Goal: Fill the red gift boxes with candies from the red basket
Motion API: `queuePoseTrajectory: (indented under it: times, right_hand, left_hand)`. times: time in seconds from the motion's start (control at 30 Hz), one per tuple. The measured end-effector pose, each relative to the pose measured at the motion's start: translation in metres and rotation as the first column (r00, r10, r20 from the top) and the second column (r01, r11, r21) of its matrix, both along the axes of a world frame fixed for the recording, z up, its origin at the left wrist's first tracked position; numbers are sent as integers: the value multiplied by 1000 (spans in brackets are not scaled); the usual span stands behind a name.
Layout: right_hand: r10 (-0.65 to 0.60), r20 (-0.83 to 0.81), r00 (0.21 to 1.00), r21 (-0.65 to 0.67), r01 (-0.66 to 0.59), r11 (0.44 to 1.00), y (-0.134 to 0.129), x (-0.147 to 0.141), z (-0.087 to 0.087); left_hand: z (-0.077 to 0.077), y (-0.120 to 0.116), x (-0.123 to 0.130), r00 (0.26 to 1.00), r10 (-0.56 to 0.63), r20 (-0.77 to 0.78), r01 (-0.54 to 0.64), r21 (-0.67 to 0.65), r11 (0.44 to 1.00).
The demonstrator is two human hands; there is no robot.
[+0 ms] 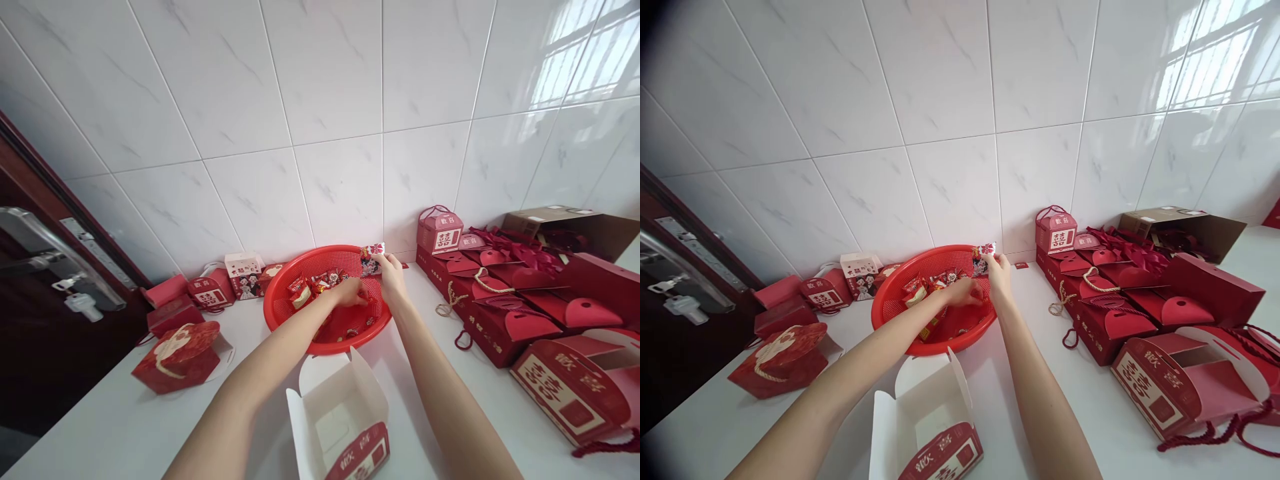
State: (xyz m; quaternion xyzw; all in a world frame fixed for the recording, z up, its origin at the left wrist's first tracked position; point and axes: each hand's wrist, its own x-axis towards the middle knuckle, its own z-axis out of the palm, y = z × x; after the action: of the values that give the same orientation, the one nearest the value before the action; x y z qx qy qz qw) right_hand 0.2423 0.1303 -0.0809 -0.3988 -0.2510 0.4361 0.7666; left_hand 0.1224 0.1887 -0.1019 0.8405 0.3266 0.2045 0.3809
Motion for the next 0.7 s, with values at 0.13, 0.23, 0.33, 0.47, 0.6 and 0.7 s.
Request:
queuePoseTrajectory:
  times: [0.13, 0.23, 0.33, 0.47, 0.6, 0.7]
  right_hand:
    - [17, -37, 999, 24, -16, 1000, -3, 2, 4]
    - [51, -69, 996, 42, -48, 998, -9, 4, 13]
    - [144, -74, 987, 82, -138, 987, -24, 0, 30]
    - [388, 38, 921, 126, -390, 912, -60, -12, 57]
    - [514, 248, 821, 108, -551, 827, -101, -23, 73]
    - [530, 364, 766, 101, -598, 796, -124, -27, 74]
  left_hand:
    - [30, -3, -9, 990, 53, 134, -36, -128, 991]
    - [59, -18, -25, 928, 132, 348, -67, -193, 979]
    - [80, -47, -45, 822, 204, 532, -76, -253, 964]
    - [91, -99, -69, 563, 390, 729, 38, -494, 869]
    - [93, -149, -80, 446, 476, 758, 50, -552, 832]
    - [93, -178, -83, 479, 496, 724, 7, -569, 823]
